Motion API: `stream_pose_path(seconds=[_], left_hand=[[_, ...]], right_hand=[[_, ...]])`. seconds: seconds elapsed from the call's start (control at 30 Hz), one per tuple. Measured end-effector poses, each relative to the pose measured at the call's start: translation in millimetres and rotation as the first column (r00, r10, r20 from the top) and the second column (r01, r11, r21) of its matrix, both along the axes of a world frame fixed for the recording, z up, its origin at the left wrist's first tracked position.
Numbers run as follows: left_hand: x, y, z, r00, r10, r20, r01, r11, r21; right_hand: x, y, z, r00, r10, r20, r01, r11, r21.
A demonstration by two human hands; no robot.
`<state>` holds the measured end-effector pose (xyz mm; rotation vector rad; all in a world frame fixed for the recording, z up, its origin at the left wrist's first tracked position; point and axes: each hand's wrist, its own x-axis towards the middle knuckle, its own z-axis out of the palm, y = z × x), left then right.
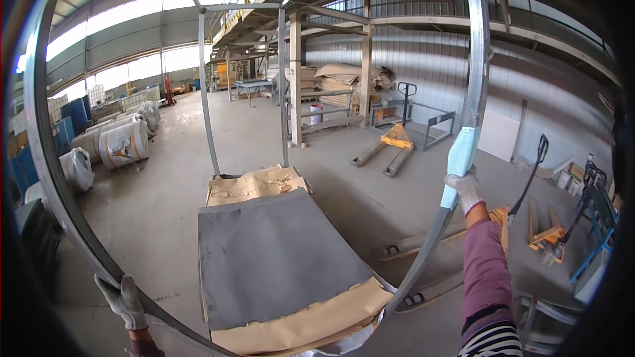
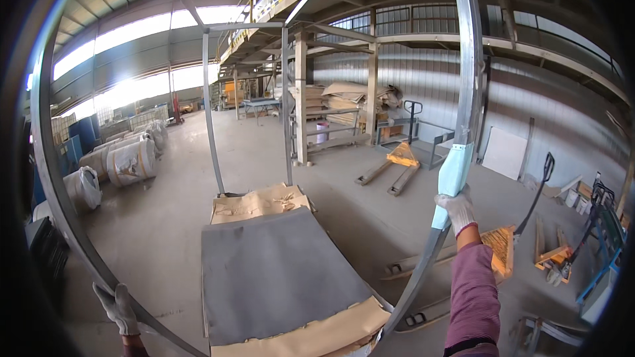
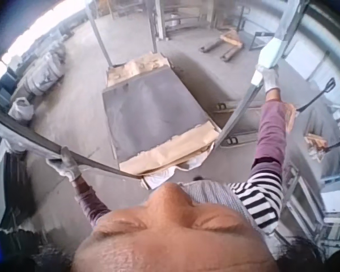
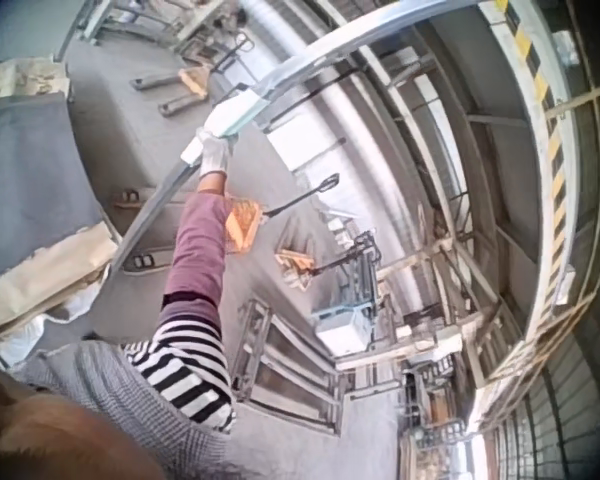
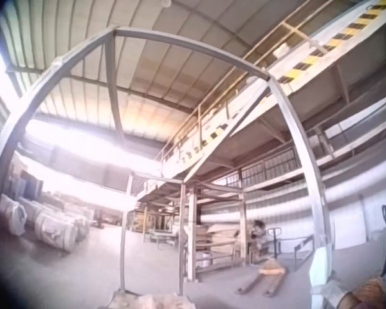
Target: The person moves a metal frame, gathers green plastic straps from the floor, and pushes a metal cart. They then pick up pieces of brown paper from the floor and the cart and place them onto a large pile.
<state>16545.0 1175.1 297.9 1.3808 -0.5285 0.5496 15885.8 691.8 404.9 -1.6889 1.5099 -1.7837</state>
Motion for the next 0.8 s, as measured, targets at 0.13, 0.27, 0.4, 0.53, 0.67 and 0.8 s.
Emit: stream_pose_path(seconds=[0.13, 0.27, 0.4, 0.53, 0.67, 0.8], left_hand=[[55.5, -90.6, 14.7, 0.994, 0.060, 0.092, -0.065, 0.997, 0.045], [148.7, -195.0, 23.0, 0.991, 0.102, 0.092, -0.113, 0.986, 0.122], [249.0, -304.0, 23.0, 0.983, 0.160, 0.086, -0.165, 0.985, 0.057], [322.3, -411.0, 32.8, 0.988, 0.155, -0.016, -0.153, 0.985, 0.079], [378.9, -525.3, 66.2, 0.990, 0.081, -0.112, -0.066, 0.989, 0.132], [485.6, -615.3, 62.1, 0.991, 0.057, -0.120, -0.037, 0.985, 0.166]], right_hand=[[85.4, -87.2, 15.2, 1.000, 0.021, -0.021, -0.019, 0.997, 0.079], [175.4, -189.4, 21.6, 0.999, 0.036, -0.023, -0.035, 0.999, 0.041], [267.8, -294.0, 26.1, 0.995, 0.096, 0.009, -0.096, 0.995, 0.039], [346.9, -418.3, 11.4, 0.993, 0.121, 0.002, -0.121, 0.993, -0.006], [420.6, -546.9, -9.6, 0.999, -0.011, -0.035, 0.008, 0.997, -0.077], [535.0, -606.6, 17.7, 0.999, -0.005, -0.047, 0.010, 0.995, 0.097]])
